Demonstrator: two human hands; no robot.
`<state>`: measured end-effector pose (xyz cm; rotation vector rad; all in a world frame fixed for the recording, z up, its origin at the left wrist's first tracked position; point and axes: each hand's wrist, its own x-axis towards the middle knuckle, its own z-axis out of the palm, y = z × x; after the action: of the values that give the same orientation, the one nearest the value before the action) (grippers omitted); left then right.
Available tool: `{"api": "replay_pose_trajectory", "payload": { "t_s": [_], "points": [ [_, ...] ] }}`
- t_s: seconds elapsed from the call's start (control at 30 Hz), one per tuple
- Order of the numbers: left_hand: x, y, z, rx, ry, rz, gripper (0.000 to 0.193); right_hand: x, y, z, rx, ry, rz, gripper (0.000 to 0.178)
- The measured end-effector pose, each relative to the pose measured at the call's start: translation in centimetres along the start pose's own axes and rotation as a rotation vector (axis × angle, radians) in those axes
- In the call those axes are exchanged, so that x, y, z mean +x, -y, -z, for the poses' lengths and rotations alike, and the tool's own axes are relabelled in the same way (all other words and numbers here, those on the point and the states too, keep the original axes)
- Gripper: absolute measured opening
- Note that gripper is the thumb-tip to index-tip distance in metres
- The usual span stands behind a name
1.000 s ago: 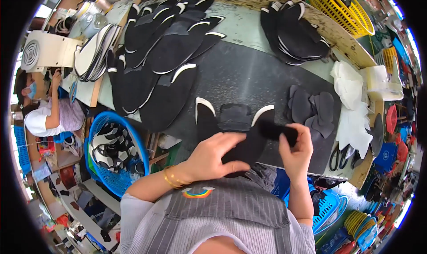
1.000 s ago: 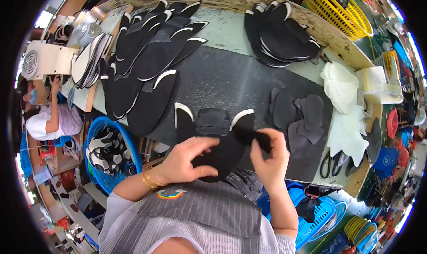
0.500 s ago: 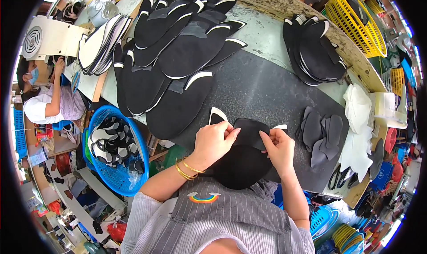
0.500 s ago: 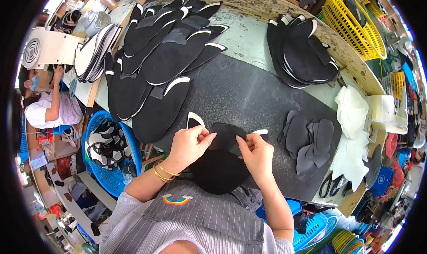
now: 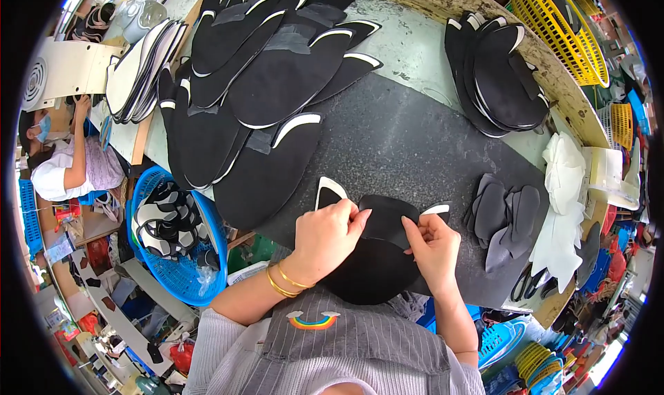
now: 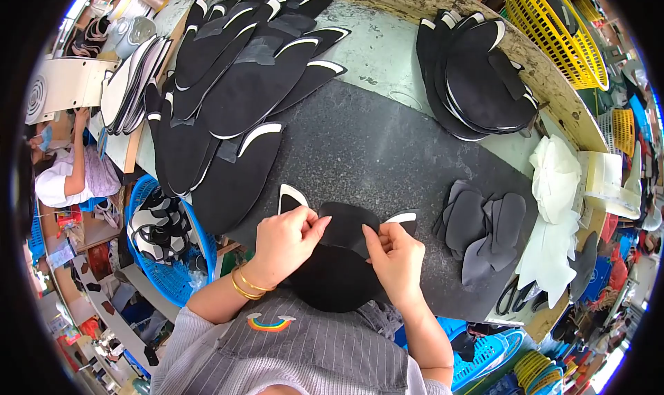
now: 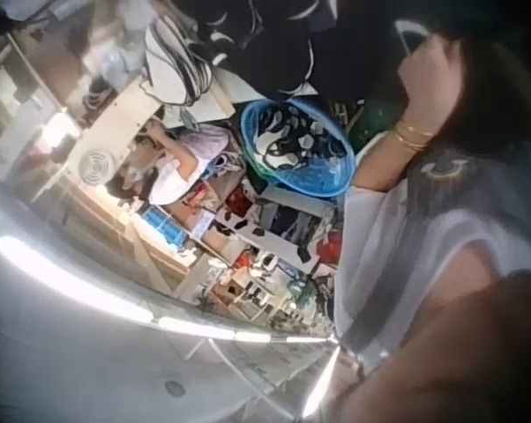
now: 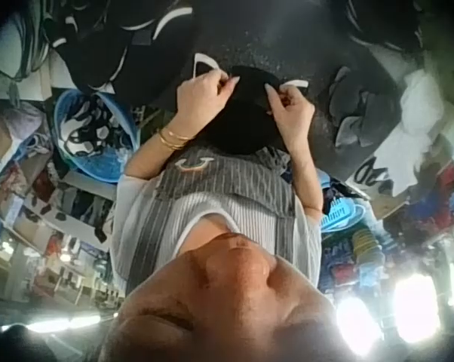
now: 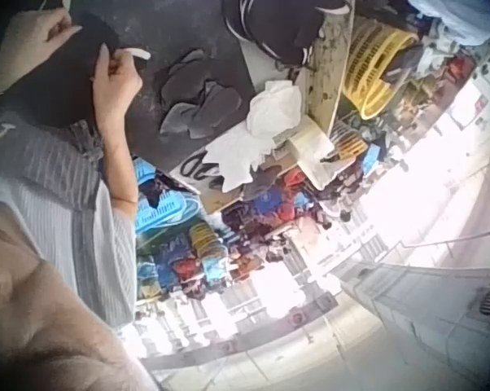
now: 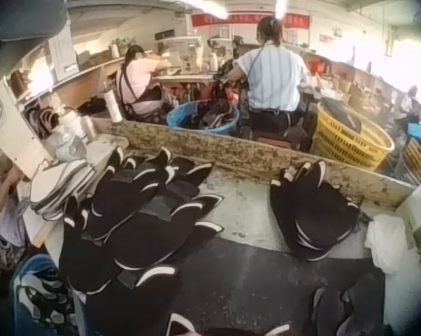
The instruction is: Preparing shoe uppers by attaching decorative white stripes to the black fabric components using an applicator tool.
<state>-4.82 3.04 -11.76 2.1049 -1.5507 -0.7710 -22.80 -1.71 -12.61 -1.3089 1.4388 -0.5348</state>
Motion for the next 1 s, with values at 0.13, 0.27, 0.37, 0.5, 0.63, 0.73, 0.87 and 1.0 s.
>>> {"api": "replay_pose_trajectory", "payload": {
  "t_s": [0.13, 0.27, 0.37, 0.5, 0.63, 0.73, 0.87, 1.0],
  "points": [
    [-0.2, -0.1, -0.6, 0.291, -0.297, -0.337, 0.020, -0.3, -0.9, -0.3, -0.075, -0.039, 0.090, 0.017],
    [-1.0, 1.0, -1.4, 0.150, 0.021, -0.684, 0.051, -0.6, -0.7, -1.0, -0.250, -0.125, 0.340, 0.017],
    [-1.2, -0.3, -0.5, 0.149, 0.135, -0.623, 0.062, -0.7, -0.4, -1.1, -0.234, -0.151, 0.337, 0.017],
    [-1.1, -1.6, 0.1, 0.133, 0.128, -0.579, 0.064, -0.5, 0.0, -1.0, -0.329, -0.150, 0.306, 0.023],
    [1.8, 0.8, 1.8, -0.076, 0.006, -0.639, 0.043, -1.6, -0.7, 1.4, -0.573, -0.308, 0.414, 0.029],
    [5.9, 2.9, 7.3, 0.421, -0.389, -0.440, 0.046, -4.1, -1.8, 5.5, -0.468, -0.440, 0.241, 0.029],
    [8.4, 9.8, 11.0, 0.580, -0.214, -0.311, 0.063, -4.0, -2.3, 11.7, -0.416, -0.769, 0.243, 0.020],
    [9.6, 7.2, 12.1, 0.328, -0.197, -0.162, 0.042, -2.4, -3.7, 15.0, -0.700, -0.842, 0.304, 0.014]
  ]
}}
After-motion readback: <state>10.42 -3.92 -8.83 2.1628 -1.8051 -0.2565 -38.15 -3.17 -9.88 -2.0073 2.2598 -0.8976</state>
